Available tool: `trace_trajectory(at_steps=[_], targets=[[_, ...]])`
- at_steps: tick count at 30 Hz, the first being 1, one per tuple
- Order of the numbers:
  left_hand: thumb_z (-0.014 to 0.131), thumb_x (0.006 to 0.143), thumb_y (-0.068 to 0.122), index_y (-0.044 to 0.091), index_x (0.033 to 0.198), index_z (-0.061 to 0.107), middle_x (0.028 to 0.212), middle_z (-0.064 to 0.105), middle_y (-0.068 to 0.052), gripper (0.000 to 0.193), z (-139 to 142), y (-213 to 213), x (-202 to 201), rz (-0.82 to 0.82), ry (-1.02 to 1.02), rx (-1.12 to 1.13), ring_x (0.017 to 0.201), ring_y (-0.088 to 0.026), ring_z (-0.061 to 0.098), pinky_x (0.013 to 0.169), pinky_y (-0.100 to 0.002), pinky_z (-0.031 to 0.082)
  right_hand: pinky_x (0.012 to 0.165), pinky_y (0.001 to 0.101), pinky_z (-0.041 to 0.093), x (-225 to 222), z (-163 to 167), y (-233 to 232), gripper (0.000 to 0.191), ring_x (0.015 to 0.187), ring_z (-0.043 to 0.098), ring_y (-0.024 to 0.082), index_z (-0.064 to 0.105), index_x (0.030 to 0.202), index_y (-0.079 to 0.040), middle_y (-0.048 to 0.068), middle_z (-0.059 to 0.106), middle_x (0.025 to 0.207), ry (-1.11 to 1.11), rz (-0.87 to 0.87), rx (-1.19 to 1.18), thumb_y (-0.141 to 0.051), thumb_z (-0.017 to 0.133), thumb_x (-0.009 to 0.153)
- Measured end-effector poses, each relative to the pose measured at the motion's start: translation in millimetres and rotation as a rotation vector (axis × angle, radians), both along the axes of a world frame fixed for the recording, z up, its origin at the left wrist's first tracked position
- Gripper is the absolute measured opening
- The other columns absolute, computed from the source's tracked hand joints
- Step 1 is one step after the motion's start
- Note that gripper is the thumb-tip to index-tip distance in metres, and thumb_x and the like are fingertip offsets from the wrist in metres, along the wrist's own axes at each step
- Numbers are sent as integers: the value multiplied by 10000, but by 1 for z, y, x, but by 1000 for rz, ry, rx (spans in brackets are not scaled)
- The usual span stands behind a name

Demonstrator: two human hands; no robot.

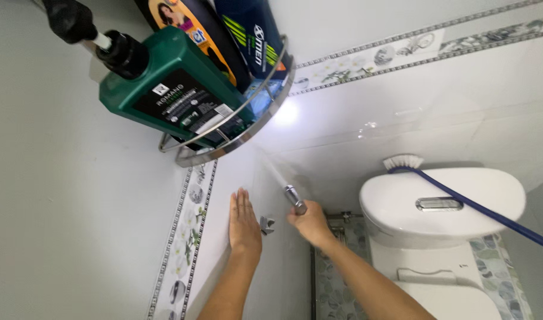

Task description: The person scrubs the bathroom floor with a long-handled brush, then rinses the floor and walls using a handheld shower head. The person moves around the toilet and shower area to clean the entire floor surface.

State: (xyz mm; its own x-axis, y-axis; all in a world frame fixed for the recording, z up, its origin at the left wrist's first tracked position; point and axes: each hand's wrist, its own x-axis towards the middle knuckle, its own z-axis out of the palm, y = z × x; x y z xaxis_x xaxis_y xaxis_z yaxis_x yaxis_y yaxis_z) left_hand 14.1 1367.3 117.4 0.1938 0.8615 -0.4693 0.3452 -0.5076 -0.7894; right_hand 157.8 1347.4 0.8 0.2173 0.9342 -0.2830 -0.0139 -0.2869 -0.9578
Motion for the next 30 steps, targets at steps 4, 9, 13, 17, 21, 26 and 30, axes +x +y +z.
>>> trace_trajectory(at_steps=[4,9,13,17,21,26,30], targets=[[416,1058,436,-74,1608,148,1694,11,-285,796,-6,2,-3,19,-21,-10,1540,-461,-71,1175,-608,-104,564,286,455,14,-21,-9,155,593,540,95,601,738,-98,-13,600,641,-40,-29,183,-106,746,793],[346,1085,412,-57,1589,199,1686,30,-275,704,-10,-4,-4,19,-111,40,1545,-449,-70,1185,-606,-103,534,326,382,20,-27,-32,200,565,477,123,560,735,-64,15,540,629,68,-46,144,-91,748,797],[364,1077,408,-47,1589,221,1693,14,-299,699,-8,-16,-7,60,-89,-31,1548,-454,-88,1180,-610,-105,566,312,442,29,-13,-50,147,598,529,97,606,755,-88,-8,587,664,-43,215,75,-103,749,786],[395,1075,357,-44,1589,244,1692,21,-288,669,-8,-32,-8,112,-115,-59,1554,-451,-93,1185,-614,-114,577,316,483,34,5,-68,62,585,600,102,652,828,-181,-15,652,658,-113,209,-59,-149,705,826],[396,1072,374,-24,1601,218,1692,11,-265,685,-10,-46,-14,118,-97,-103,1559,-444,-97,1195,-617,-127,553,293,461,32,19,-82,109,590,583,109,634,764,-69,11,603,631,-169,424,71,-111,717,821],[430,1062,383,-78,1575,253,1687,-1,-328,712,-12,-69,-26,135,-86,-93,1547,-473,-106,1171,-621,-116,475,287,456,27,28,-94,198,518,543,114,561,743,-74,-5,547,607,-119,453,55,-124,732,830],[465,1043,355,-90,1570,246,1674,16,-323,724,-16,-100,-37,116,-112,-32,1534,-473,-82,1166,-629,-95,506,290,496,27,23,-100,89,538,581,104,629,815,-193,-56,628,659,-121,351,-227,-192,678,889]])
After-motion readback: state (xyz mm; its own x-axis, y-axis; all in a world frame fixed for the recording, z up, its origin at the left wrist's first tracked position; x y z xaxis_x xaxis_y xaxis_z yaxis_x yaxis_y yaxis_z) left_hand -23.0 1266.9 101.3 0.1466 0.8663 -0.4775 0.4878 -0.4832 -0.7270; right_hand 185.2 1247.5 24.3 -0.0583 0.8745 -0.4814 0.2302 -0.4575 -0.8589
